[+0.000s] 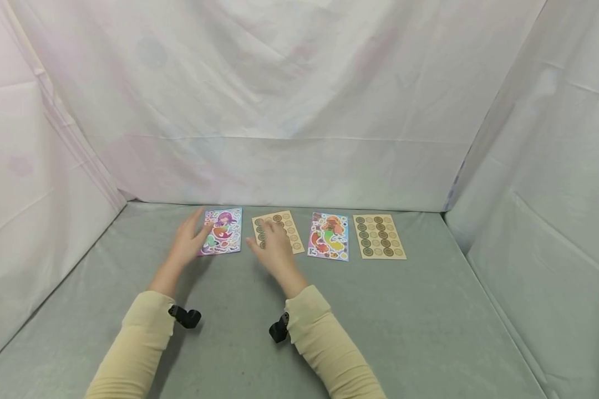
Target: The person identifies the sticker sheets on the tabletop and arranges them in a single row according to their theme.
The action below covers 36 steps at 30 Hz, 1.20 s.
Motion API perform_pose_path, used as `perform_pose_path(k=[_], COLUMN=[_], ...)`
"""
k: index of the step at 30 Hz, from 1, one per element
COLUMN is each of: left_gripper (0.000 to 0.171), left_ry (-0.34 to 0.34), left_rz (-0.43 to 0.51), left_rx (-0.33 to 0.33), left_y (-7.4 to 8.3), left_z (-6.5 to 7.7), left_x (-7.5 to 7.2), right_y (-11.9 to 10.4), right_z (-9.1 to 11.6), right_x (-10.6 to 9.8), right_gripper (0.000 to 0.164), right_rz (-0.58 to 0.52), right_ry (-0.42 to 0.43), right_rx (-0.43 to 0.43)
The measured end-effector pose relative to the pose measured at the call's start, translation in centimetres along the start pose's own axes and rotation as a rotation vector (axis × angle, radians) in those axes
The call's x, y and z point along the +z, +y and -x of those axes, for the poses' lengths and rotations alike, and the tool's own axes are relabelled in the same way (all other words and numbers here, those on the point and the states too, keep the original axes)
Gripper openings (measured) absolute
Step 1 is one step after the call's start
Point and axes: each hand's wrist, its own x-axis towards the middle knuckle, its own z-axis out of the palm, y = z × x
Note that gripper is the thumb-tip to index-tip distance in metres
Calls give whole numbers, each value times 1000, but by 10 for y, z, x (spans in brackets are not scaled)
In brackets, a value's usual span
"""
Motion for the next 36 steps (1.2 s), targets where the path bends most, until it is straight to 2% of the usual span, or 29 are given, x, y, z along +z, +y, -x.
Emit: perform_pose_path(k=[5, 12, 17, 23, 36], left_gripper=[61, 62, 63, 63, 61], left_ry=[30, 28, 41, 61, 88], left_rz=[56, 119, 137, 180, 241], left_rx=[-17, -100, -132, -169, -191], left_y=[-4, -8, -12, -18, -26], left_z=[4, 8, 8, 7, 10], left_x=[3, 8, 12, 18, 27], right_y=[-1, -3, -2, -5, -4], right_z=[3, 6, 7, 9, 13], right_x=[10, 22, 29, 35, 48], right_gripper=[57, 56, 57, 57, 61], right_rz=[-34, -108, -98, -100, -244], right_ry=[-22, -19, -38, -80, -123], right_rx=[32, 19, 16, 57, 133])
